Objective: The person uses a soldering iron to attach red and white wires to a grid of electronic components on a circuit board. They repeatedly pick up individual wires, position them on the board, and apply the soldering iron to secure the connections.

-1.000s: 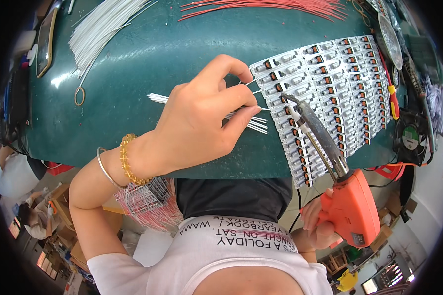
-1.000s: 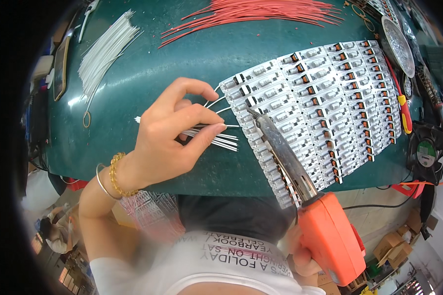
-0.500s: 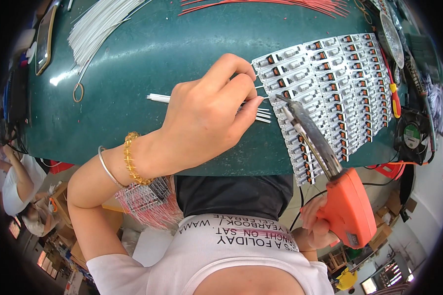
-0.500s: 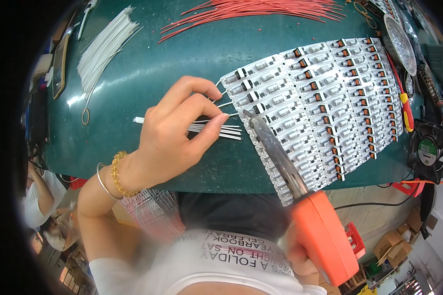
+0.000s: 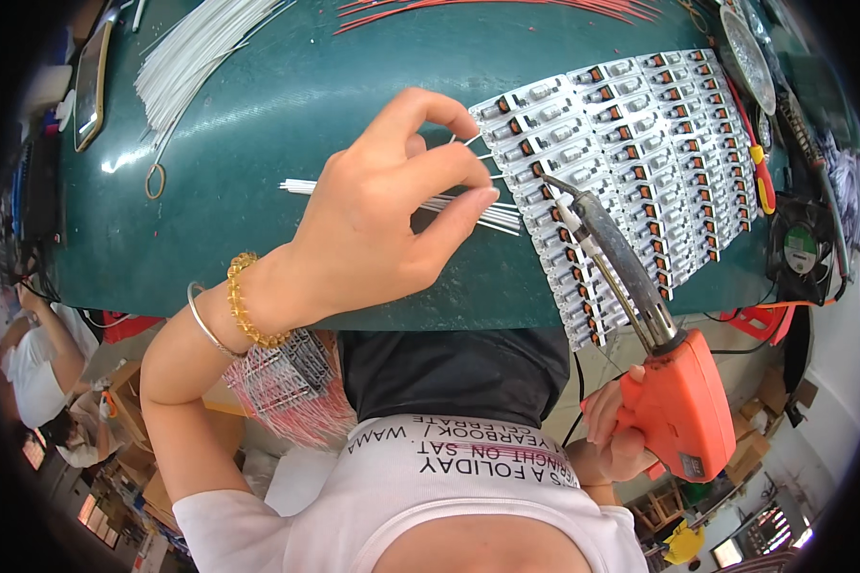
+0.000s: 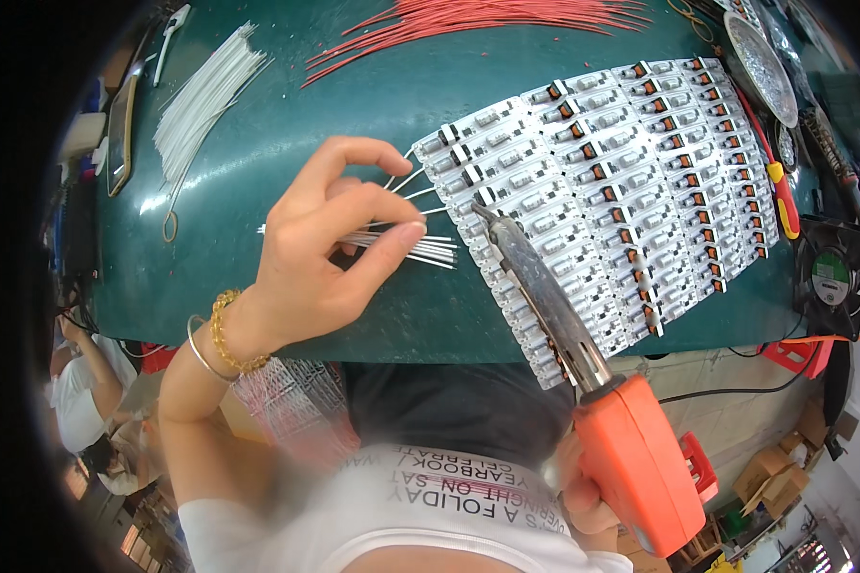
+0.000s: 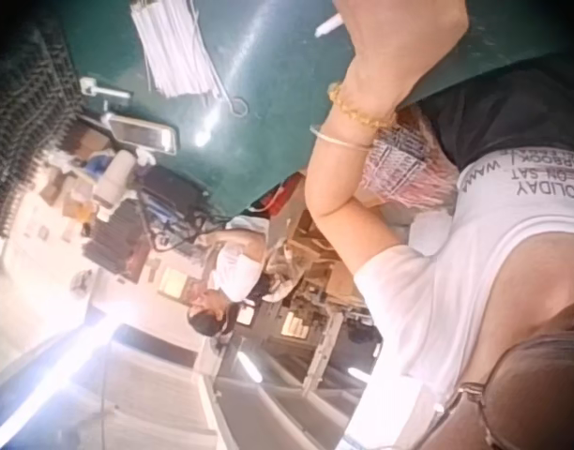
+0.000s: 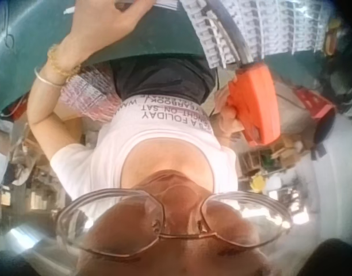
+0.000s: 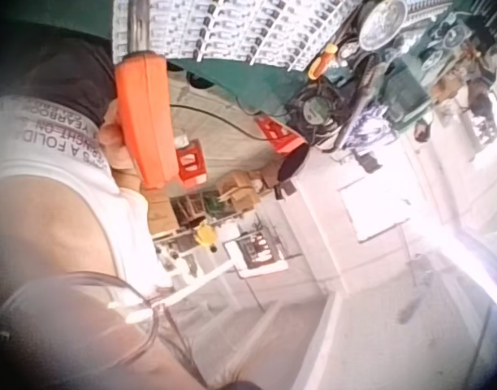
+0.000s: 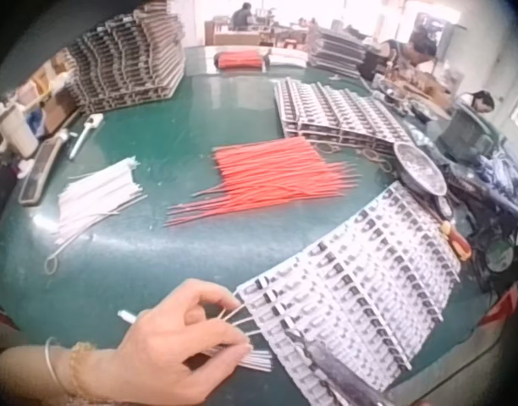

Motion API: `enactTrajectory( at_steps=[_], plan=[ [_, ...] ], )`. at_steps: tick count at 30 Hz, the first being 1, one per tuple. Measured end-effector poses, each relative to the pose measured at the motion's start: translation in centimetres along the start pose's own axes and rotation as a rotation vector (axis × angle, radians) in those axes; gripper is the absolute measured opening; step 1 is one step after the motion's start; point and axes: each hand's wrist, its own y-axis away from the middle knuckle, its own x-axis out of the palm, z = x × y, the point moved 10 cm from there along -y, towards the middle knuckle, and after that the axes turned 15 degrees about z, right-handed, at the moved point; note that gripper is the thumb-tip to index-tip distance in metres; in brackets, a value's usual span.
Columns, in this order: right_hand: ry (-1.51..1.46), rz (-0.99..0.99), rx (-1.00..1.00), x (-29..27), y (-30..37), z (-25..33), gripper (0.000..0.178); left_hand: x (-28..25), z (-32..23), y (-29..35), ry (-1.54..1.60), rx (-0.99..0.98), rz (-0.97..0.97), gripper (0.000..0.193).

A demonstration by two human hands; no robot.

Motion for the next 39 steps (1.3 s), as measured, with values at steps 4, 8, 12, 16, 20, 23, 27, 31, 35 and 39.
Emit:
enactTrajectory(
  at_steps=[4, 8, 12, 16, 20, 23, 27, 31, 35, 39],
  plan=[
    [0.089, 0.035, -0.043, -0.2, 0.5, 0.2, 0.077, 0.7, -0.1, 0.8, 0.058, -0.017, -0.052, 0.008],
    [0.241, 0.059, 0.041, -0.7, 1.3, -0.5, 0.077, 1.3, -0.4, 0.9, -0.005, -0.043, -0.072, 0.009],
    [0.093, -0.056, 0.152, -0.5, 1.3, -1.5, 0.081, 1.6, -0.5, 0.8, -0.040, -0.045, -0.069, 0.010],
    [0.211, 0.016, 0.154, -1.6, 3.1, -3.1, 0.080, 1.5, -0.3, 0.9, -0.058, -0.081, -0.062, 0.010],
    [0.091, 0.025, 0.111, -1.3, 2.7, -2.9, 0.078, 1.6, -0.5, 0.9, -0.086, -0.084, -0.064, 0.010],
    [-0.067, 0.010, 0.057, -0.3, 0.7, -1.1, 0.078, 1.8, -0.5, 0.8, -0.095, -0.078, -0.060, 0.010],
    [0.103, -0.020, 0.096, -0.8, 1.7, -1.4, 0.080, 1.8, -0.5, 0.8, -0.100, -0.076, -0.061, 0.010],
    [-0.101, -0.022, 0.102, -0.6, 1.4, -2.1, 0.081, 1.5, -0.6, 0.9, -0.107, -0.078, -0.070, 0.009],
    [-0.142, -0.146, 0.177, -2.1, 3.8, -3.9, 0.082, 1.0, -0.8, 1.1, 0.032, -0.090, -0.066, 0.007],
    [0.098, -0.042, 0.046, -1.6, 3.1, -1.2, 0.083, 1.7, -1.2, 1.5, 0.045, -0.083, -0.068, 0.007]
  ],
)
